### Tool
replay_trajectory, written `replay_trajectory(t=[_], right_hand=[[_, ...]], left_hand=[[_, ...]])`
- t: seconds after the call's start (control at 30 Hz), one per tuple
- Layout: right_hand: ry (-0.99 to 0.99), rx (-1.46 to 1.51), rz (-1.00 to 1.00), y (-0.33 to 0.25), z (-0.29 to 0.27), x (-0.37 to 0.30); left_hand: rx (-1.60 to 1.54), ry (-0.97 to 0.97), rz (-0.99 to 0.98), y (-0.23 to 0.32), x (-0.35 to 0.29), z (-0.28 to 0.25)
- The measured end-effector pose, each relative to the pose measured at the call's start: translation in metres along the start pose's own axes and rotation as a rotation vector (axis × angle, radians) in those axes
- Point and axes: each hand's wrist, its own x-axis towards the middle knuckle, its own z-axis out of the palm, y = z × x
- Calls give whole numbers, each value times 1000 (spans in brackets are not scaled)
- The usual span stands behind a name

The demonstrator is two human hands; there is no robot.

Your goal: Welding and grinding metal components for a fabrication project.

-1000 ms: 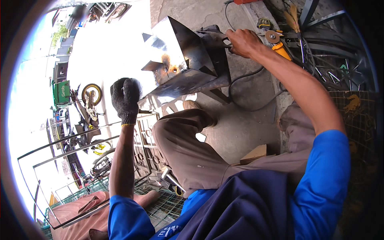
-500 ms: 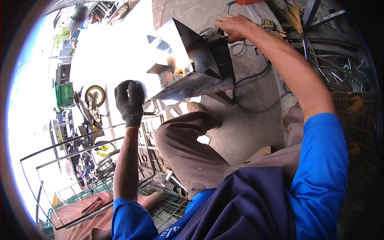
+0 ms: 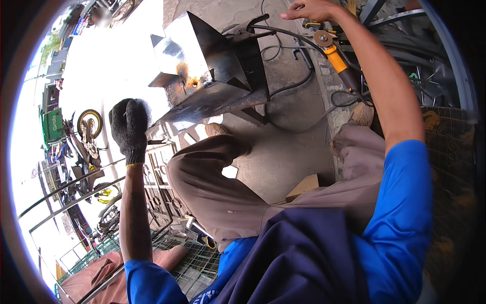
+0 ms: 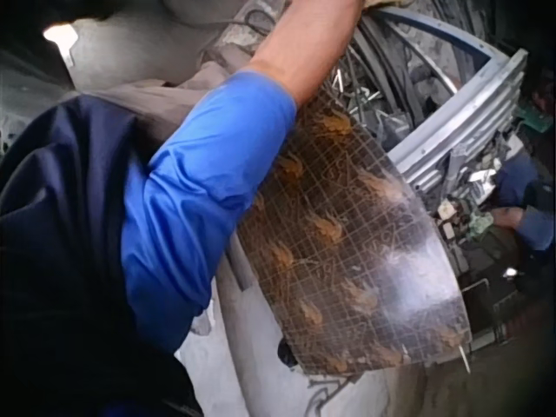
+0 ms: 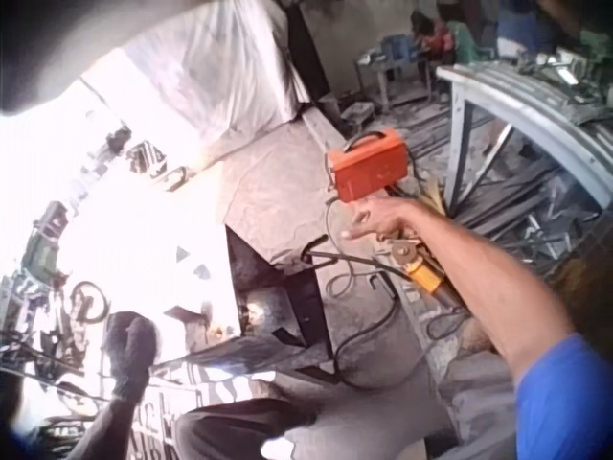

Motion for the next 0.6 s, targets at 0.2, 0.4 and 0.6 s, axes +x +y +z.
replay_trajectory(t=[0.2, 0.4, 0.6], right_hand=[[204, 249, 323, 139, 59, 24], [-880, 337, 706, 150, 154, -44], [-68, 52, 535, 171, 281, 55]], left_hand=[[-60, -41, -22, 5, -2, 3], [0, -95, 5, 14, 7, 3], [126, -72, 76, 6, 6, 4]])
